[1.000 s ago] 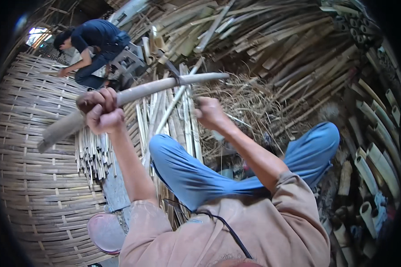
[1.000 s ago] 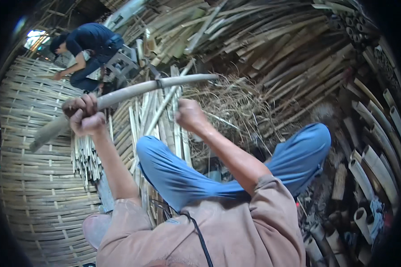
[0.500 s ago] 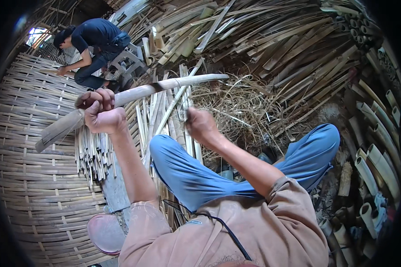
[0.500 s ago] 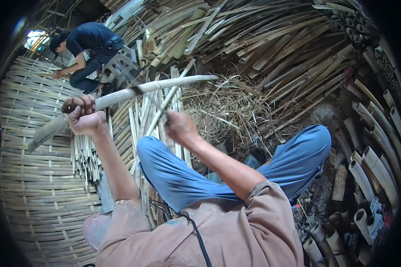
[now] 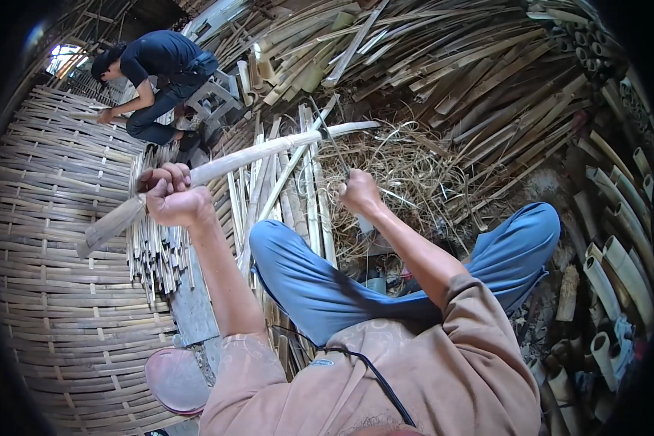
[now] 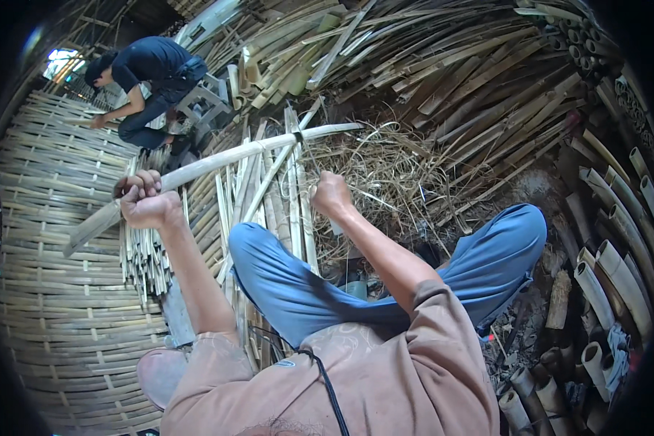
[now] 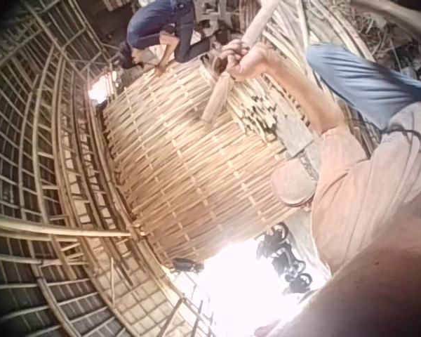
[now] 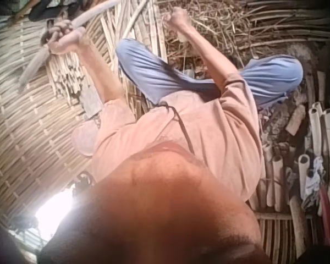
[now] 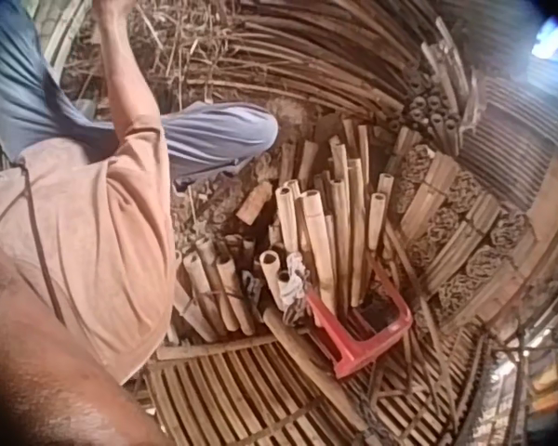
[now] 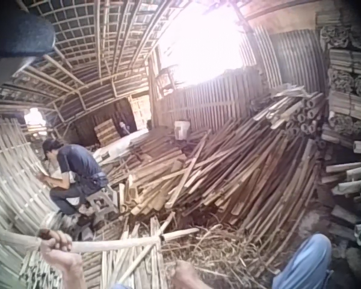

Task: Shaving and smoothing long bamboo strips using a knife/machete in a manufacturing setting.

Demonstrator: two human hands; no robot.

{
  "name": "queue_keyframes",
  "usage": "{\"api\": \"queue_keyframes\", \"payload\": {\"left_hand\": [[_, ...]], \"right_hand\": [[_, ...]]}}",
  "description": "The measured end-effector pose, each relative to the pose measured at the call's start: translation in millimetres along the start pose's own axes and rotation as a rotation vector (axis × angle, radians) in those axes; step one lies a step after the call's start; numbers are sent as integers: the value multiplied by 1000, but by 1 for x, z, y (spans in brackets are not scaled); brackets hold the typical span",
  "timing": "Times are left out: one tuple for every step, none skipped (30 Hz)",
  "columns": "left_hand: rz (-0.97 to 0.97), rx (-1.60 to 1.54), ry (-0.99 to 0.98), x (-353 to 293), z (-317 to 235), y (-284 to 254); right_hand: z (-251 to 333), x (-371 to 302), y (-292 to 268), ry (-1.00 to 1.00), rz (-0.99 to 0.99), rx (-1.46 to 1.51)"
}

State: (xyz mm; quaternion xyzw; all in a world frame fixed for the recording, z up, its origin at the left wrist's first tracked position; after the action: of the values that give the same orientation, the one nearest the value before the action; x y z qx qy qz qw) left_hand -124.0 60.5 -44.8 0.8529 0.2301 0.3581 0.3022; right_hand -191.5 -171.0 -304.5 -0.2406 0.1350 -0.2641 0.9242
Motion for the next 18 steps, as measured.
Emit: {"api": "queue_keyframes", "payload": {"left_hand": [[-85,34,2,0,2,-3],[13,31,3,-2,1,1],[15,-10,1,-2,3,2],[-8,38,-33,-1,4,-1],[68,35,-4,-1,4,4],[-12,49,-26,0,5,0],[-30,46,-38,1,5,-1],[-45,42,-44,1,4,-2],[-45,29,-43,1,4,-1],[-87,30,-39,0,3,-3],[-209,36,-57,-2,4,-8],[-208,74,-43,-2,3,-6],[-133,56,-35,-4,5,0],[-130,95,-23,-6,4,0],[-84,95,32,-6,3,4],[-46,68,11,-6,3,5],[-124,78,-11,-3,5,1],[-127,81,-37,-1,5,-3]], "right_hand": [[-1,-2,3,-3,71,32],[11,-2,1,-231,3,48],[18,-11,0,-411,-10,26],[17,-13,11,-302,247,246],[25,-24,7,-493,212,298],[22,-18,4,-414,152,242],[22,-25,7,-369,252,261],[15,-19,2,-250,161,154],[9,-16,-6,-125,13,117],[5,-16,-7,-32,46,105],[0,-14,-10,89,29,58],[-2,-17,-9,120,38,106],[13,-16,-13,-190,-53,44],[19,-22,-7,-302,55,159],[25,-29,2,-407,193,228],[24,-28,1,-418,102,225],[22,-29,6,-404,96,195],[18,-27,12,-391,180,192]]}}
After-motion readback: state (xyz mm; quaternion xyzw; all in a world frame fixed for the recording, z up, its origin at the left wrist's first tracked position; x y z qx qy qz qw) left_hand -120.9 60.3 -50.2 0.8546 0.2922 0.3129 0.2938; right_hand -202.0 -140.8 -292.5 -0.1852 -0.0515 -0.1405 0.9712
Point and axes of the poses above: each hand's wrist, its own x-axis towards the middle knuckle, its own y-axis out of the palm, z = x × y, the point moved 5 cm from there along x, towards the middle knuckle, and after that the axes turned 13 degrees about -z, right-handed, at the moved point
